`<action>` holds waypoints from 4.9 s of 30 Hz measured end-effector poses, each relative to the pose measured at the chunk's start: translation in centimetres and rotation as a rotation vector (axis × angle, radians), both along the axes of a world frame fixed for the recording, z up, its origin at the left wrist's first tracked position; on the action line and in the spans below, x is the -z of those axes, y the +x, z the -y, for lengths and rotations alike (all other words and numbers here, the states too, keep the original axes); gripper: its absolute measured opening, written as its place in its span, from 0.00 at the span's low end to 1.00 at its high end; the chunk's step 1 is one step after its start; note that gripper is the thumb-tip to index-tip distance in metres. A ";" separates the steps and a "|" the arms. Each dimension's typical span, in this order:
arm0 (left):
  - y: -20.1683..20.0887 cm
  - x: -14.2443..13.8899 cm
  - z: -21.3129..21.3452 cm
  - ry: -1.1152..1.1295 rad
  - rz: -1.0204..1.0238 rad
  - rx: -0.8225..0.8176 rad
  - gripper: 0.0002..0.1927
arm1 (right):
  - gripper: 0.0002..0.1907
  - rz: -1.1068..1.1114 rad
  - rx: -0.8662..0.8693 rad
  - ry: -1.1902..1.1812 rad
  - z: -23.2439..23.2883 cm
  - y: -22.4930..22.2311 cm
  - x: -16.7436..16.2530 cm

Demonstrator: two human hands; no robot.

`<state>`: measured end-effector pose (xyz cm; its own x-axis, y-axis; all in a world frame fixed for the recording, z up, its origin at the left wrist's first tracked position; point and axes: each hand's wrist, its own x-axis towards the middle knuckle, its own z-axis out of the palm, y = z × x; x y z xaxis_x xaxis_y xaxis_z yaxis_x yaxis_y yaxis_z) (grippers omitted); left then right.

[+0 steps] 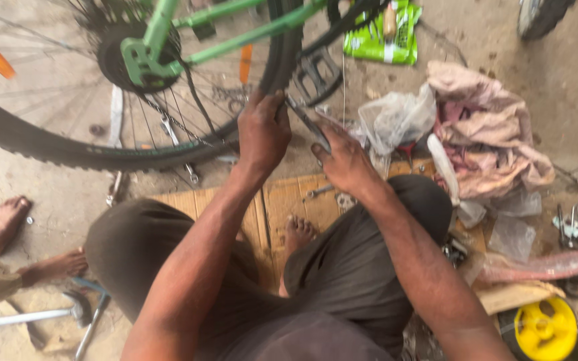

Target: The person sits on a cardboard sheet on the floor and repairs a bicycle chain. They use pliers and a wrench to manipulate the chain links and connect the chain to the bicycle's rear wheel and crankset.

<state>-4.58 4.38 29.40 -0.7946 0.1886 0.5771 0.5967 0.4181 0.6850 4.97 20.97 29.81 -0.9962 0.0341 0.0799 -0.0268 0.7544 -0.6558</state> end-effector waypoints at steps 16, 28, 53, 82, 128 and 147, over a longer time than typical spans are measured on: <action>0.3 5.1 -1.5 -0.132 0.116 -0.002 0.08 | 0.25 0.432 0.158 0.142 -1.0 0.6 0.1; 0.0 5.7 -1.5 -0.142 0.181 -0.018 0.03 | 0.27 0.458 0.145 0.132 -1.3 0.4 1.1; 0.3 8.8 -1.6 -0.341 0.232 0.062 0.05 | 0.23 0.526 0.061 0.164 -0.4 0.6 3.0; -1.3 14.5 2.2 -0.579 0.495 0.063 0.09 | 0.17 0.628 -0.064 0.484 -3.8 -0.2 6.9; 0.8 28.7 6.3 -0.622 0.480 -0.006 0.12 | 0.08 0.305 0.016 0.211 -4.1 0.8 28.2; -0.7 29.8 3.5 -0.956 0.339 0.141 0.14 | 0.14 0.205 0.089 0.366 -5.9 2.0 25.4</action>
